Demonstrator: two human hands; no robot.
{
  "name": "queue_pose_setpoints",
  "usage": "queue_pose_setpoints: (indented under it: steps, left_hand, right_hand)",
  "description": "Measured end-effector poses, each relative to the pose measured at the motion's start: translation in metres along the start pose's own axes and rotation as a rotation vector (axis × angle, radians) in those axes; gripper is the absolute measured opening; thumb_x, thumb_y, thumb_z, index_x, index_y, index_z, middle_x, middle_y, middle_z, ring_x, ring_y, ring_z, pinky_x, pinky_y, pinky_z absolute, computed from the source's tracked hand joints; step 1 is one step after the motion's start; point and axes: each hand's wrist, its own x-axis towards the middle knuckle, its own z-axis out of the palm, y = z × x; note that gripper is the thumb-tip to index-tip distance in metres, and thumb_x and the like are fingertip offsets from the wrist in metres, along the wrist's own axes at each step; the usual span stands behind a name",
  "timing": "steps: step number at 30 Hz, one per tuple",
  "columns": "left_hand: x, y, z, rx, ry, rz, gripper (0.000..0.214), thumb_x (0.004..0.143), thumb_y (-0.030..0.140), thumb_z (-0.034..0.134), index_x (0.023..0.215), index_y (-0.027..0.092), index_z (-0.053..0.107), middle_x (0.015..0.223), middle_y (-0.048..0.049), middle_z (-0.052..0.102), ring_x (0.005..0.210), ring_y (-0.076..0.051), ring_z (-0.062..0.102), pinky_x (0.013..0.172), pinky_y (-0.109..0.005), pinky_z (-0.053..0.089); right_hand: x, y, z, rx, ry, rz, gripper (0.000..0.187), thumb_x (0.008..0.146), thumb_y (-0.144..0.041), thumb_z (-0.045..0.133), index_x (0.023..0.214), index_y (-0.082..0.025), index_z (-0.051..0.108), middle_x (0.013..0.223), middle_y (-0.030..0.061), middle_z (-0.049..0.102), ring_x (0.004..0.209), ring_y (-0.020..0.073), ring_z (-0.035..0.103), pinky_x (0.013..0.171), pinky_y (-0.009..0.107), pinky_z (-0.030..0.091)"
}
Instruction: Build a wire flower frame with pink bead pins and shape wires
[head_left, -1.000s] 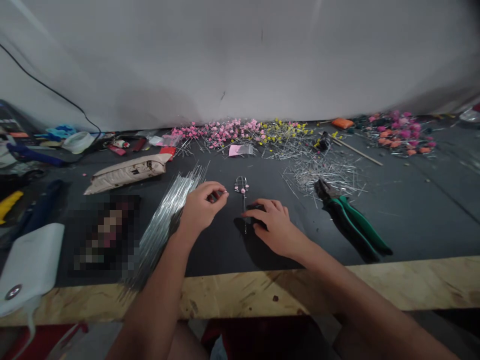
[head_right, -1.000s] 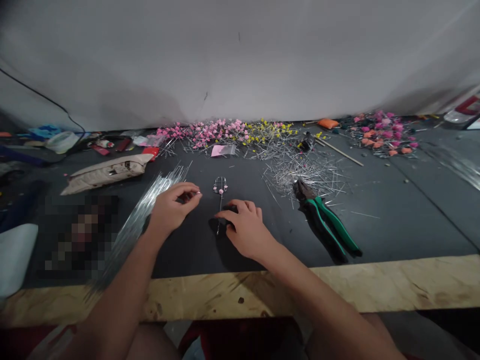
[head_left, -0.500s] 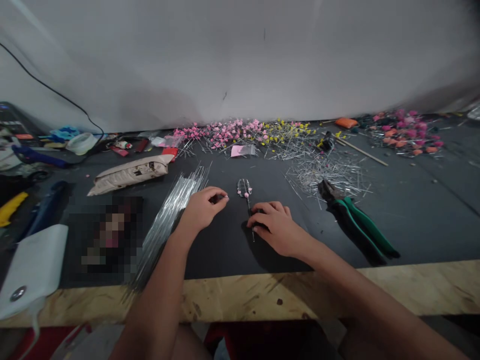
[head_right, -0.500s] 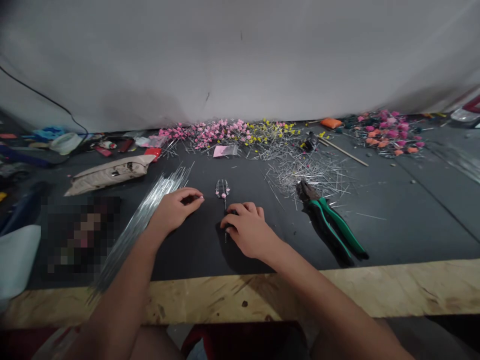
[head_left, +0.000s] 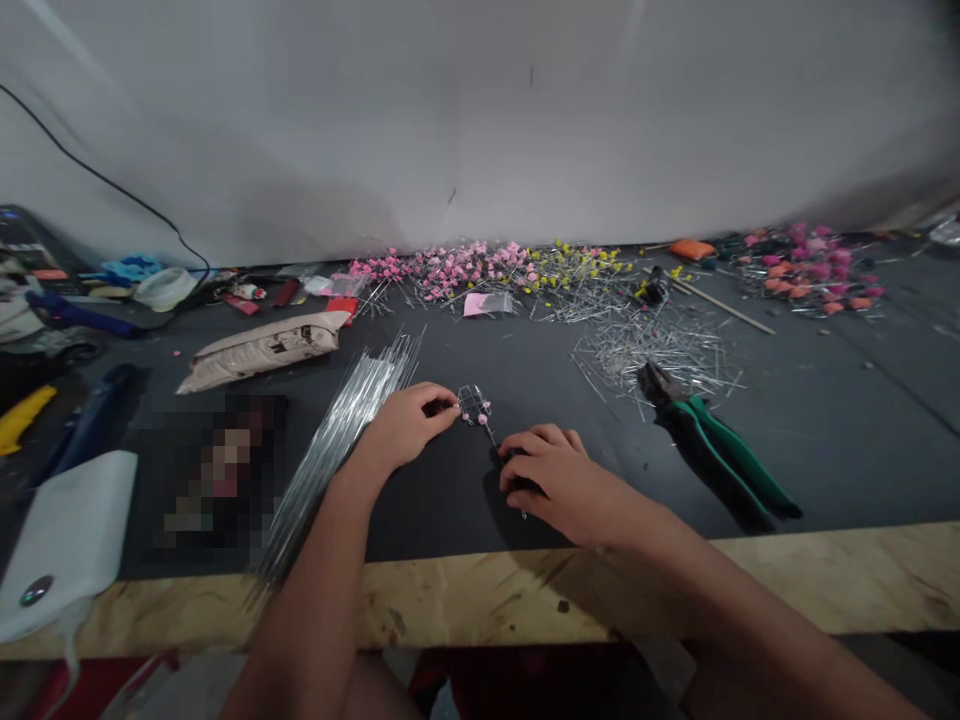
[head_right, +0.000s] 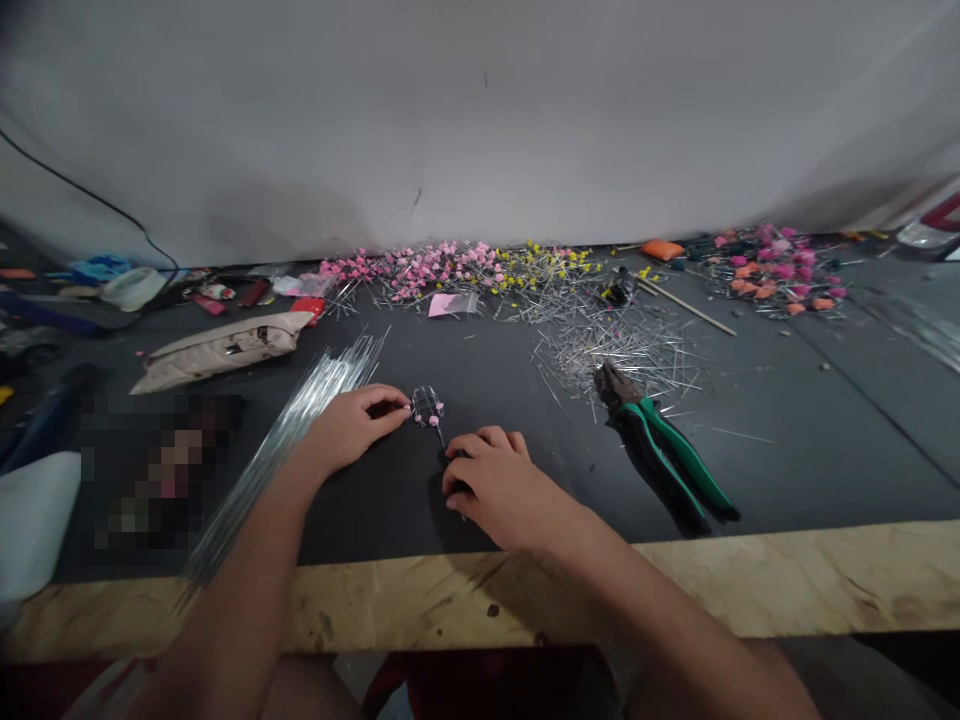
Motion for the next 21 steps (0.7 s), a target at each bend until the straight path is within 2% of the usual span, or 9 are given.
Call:
queue_pose_setpoints:
  steps: [9,21]
  left_hand:
    - [-0.0011,-0.0046,0.0012,0.007,-0.127,0.065,0.016,0.079,0.031,0.055,0.087,0.022,0.066,0.089,-0.0011,0.065,0.080,-0.016,0.059,0.071,-0.027,0.043]
    - [0.0021,-0.0053,0.0025,0.109,-0.146,0.143,0.020,0.083,0.033,0.049,0.090,0.024,0.066,0.091,-0.0025,0.065,0.083,-0.018,0.059,0.074,-0.030,0.042]
  right_hand:
    - [-0.0028,-0.0014,0.0011,0.015,0.002,0.005,0.013,0.081,-0.020,0.055,0.088,-0.025,0.065,0.117,0.0001,0.056,0.108,0.0223,0.041,0.086,0.038,0.028]
    - [-0.0040,-0.0035,0.0016,-0.002,-0.006,-0.012,0.015,0.081,-0.019,0.053,0.091,-0.025,0.063,0.118,0.0010,0.054,0.109,0.0226,0.040,0.088,0.039,0.028]
